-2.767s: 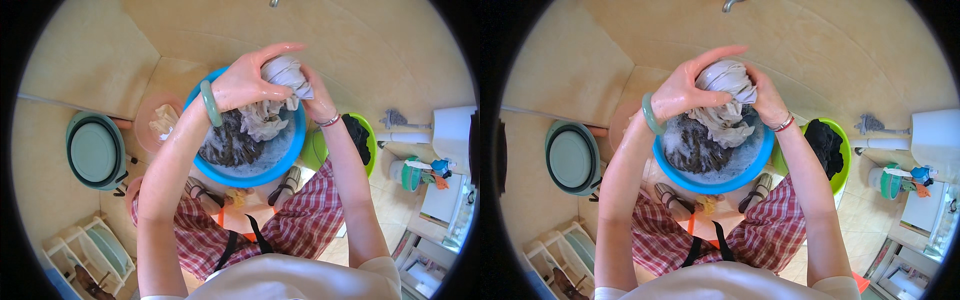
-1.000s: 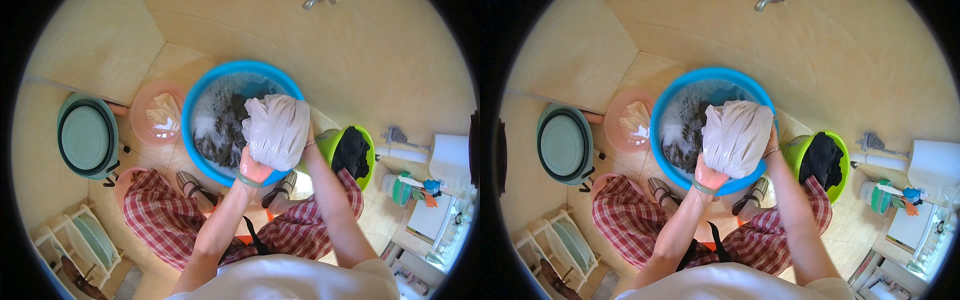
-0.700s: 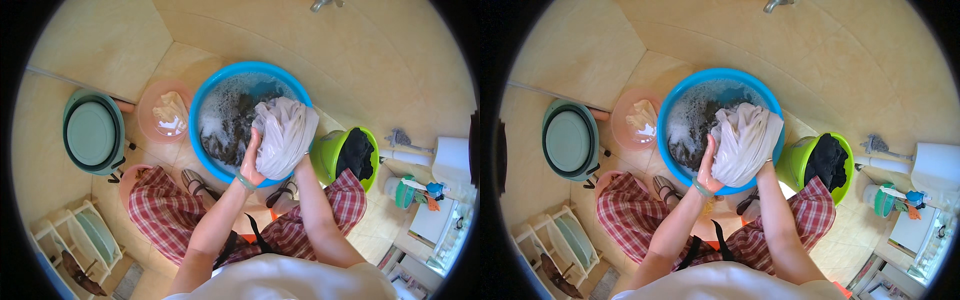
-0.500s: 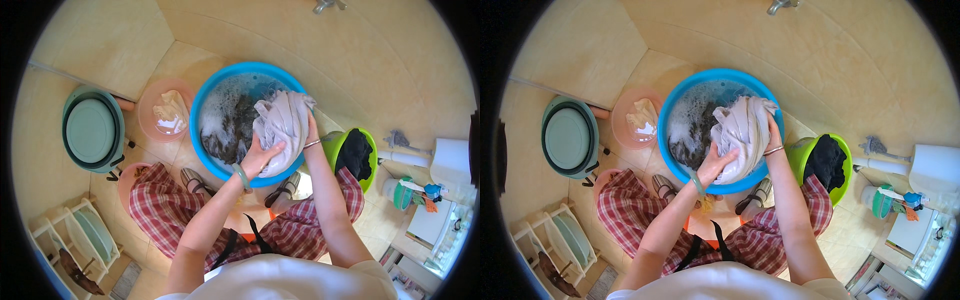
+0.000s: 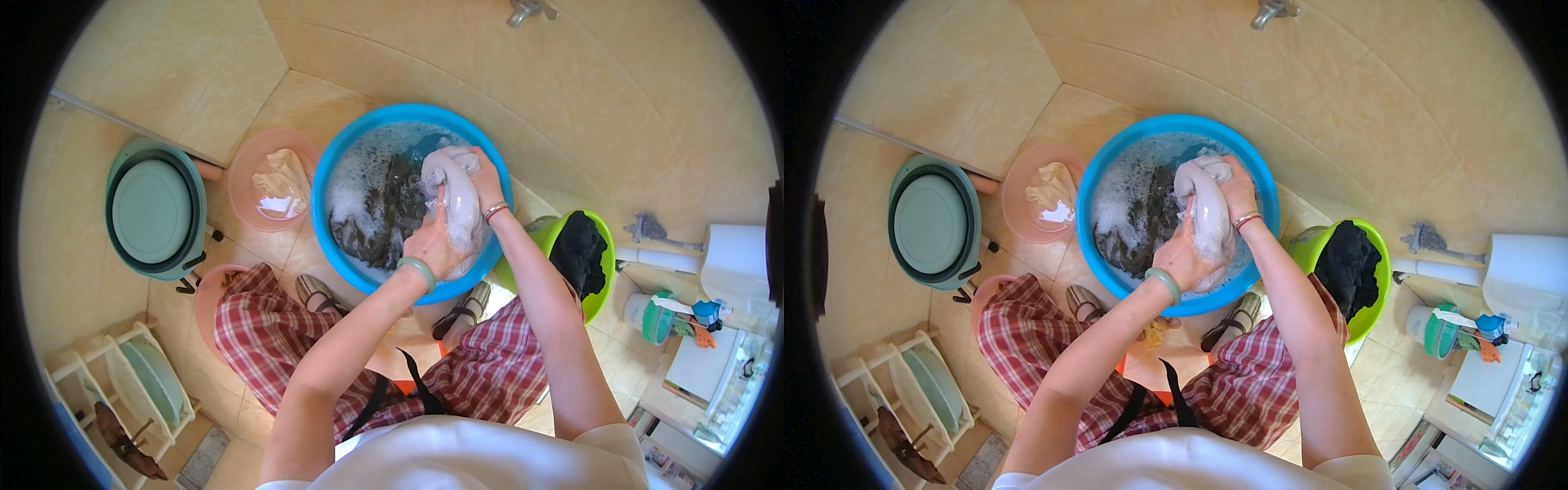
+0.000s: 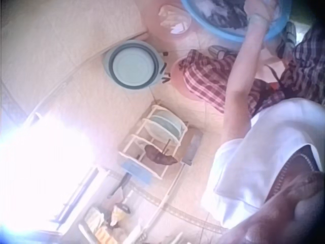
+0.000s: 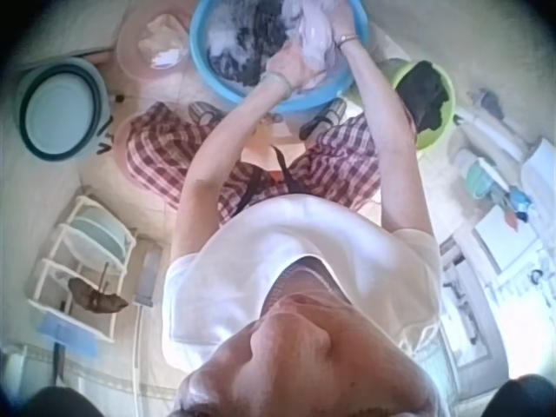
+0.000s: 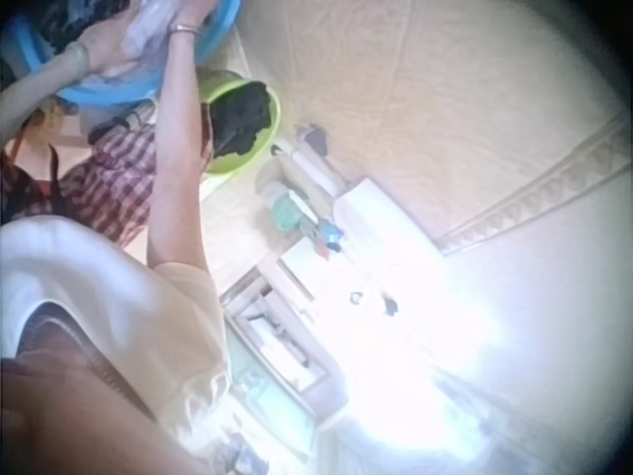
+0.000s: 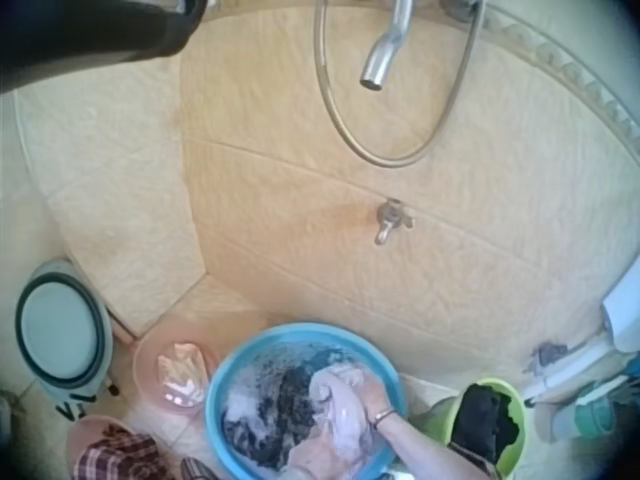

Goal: The person hand-washes various garments in a blue basin filled with soapy water. They scrub and rinse items one by one, including a striped shirt and dark pants, then transfer the washed clothes into a green bucket.

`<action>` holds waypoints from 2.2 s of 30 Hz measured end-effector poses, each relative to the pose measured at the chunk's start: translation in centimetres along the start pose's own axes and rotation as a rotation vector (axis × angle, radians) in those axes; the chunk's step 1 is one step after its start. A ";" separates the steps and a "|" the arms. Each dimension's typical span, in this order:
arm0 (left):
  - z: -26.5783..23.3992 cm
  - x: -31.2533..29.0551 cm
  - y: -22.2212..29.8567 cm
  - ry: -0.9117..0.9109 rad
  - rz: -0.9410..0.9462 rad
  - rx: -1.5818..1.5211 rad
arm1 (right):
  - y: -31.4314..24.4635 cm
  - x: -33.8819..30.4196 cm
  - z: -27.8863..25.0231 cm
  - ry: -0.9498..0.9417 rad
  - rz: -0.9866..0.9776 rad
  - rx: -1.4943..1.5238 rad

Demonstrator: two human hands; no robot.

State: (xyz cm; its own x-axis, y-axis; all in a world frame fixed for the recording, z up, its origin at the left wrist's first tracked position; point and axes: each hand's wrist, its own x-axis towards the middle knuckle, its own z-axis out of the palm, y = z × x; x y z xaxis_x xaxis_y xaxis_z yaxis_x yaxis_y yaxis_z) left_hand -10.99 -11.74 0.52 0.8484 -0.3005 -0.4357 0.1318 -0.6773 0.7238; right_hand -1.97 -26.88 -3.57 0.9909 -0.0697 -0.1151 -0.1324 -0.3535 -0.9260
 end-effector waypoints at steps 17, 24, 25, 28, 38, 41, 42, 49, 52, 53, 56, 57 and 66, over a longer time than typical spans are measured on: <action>2.0 3.2 -4.2 -0.020 0.252 -0.711 | -2.7 -2.0 2.8 0.099 0.007 -0.554; 1.0 3.5 -5.7 0.070 0.039 -0.830 | -5.5 -1.1 0.5 -0.303 0.182 0.300; 0.9 3.9 -6.2 0.087 0.081 -1.016 | -5.8 -0.7 -0.6 -0.323 0.229 0.392; -0.5 3.8 -5.9 -0.347 -0.217 -1.653 | -3.5 -0.5 -2.5 -0.269 0.214 0.586; 0.5 -0.5 -0.3 -0.408 0.325 -2.370 | 3.4 -1.0 -0.1 -0.355 0.186 1.356; 2.9 0.8 -2.8 -0.594 0.249 -2.403 | 0.8 -0.1 -0.5 -0.402 0.257 1.375; 2.5 1.4 -3.4 -0.776 0.206 -2.408 | -1.4 -0.2 -0.7 -0.426 0.250 1.362; 0.0 1.3 -1.8 -0.430 -0.118 -1.624 | -1.4 1.6 -3.1 -0.371 0.393 1.098; -0.7 1.4 -2.0 -0.258 -0.071 -1.237 | -2.2 1.9 -3.2 -0.301 0.361 0.957; -0.9 1.3 -2.1 -0.209 -0.037 -1.126 | -3.0 1.8 -3.0 -0.281 0.343 0.902; -0.1 1.4 -2.9 -0.024 0.112 -0.980 | -5.4 1.4 -2.4 -0.296 0.310 0.765; 0.1 1.5 -3.2 0.018 0.130 -0.887 | -5.5 1.3 -2.0 -0.255 0.302 0.737; 0.3 3.0 -5.0 0.047 0.141 -0.291 | -4.4 0.7 1.0 0.047 0.186 0.384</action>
State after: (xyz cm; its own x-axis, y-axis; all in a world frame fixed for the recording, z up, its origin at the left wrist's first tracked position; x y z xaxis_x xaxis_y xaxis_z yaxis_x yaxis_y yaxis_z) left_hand -9.28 -9.44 -4.58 0.8905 -0.3422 -0.2998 0.1462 -0.4087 0.9009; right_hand -0.66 -24.42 0.06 0.9476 -0.1451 -0.2846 -0.2816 0.0412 -0.9587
